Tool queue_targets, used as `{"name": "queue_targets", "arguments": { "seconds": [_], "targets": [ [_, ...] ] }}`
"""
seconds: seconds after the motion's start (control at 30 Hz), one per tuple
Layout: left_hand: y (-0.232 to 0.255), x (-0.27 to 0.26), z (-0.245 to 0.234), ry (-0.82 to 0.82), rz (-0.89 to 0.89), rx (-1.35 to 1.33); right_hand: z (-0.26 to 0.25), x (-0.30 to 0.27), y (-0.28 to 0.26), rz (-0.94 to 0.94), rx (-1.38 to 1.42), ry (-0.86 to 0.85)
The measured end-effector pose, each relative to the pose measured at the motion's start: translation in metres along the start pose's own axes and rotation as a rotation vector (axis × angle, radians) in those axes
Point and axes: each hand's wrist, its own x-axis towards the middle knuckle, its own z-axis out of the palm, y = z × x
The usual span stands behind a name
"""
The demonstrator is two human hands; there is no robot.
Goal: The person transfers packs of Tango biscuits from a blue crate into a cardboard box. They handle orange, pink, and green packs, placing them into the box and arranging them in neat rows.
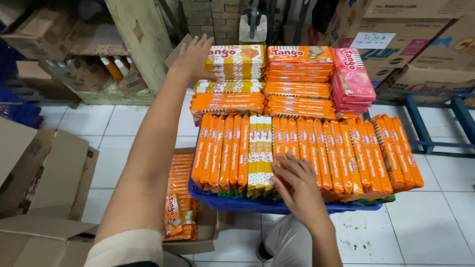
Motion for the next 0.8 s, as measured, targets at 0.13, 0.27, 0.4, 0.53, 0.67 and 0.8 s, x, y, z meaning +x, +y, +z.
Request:
{"name": "queue_targets", "arguments": {
  "seconds": [0.13,0.27,0.4,0.53,0.67,0.8],
  "targets": [
    [-0.007,0.022,0.002,-0.081,-0.035,0.058,-0.005,0.001,-0.001,-0.006,0.045,-0.014],
    [-0.014,0.018,0.003,0.081,0.055,0.085,-0.005,0.001,0.0,-0.013,0.05,-0.019],
    [-0.012,-0.007,-0.005,0.223,0.136,-0.077,-0.005,0.002,0.001,-0.028,0.052,-0.019],
    [-0.007,-0.045,-0.011,0.359,0.171,-0.102,-0.004,0.0,0.001,-0.032,0.059,-0.014],
    [-0.005,-0.108,-0.022,0.655,0.266,0.009,-0.008,0.001,-0.003,-0.013,0.073,-0.034],
    [0.0,-0.203,-0.029,0.769,0.187,-0.137,-0.008,0.002,-0.007,-0.032,-0.015,-0.022]
  ]
}}
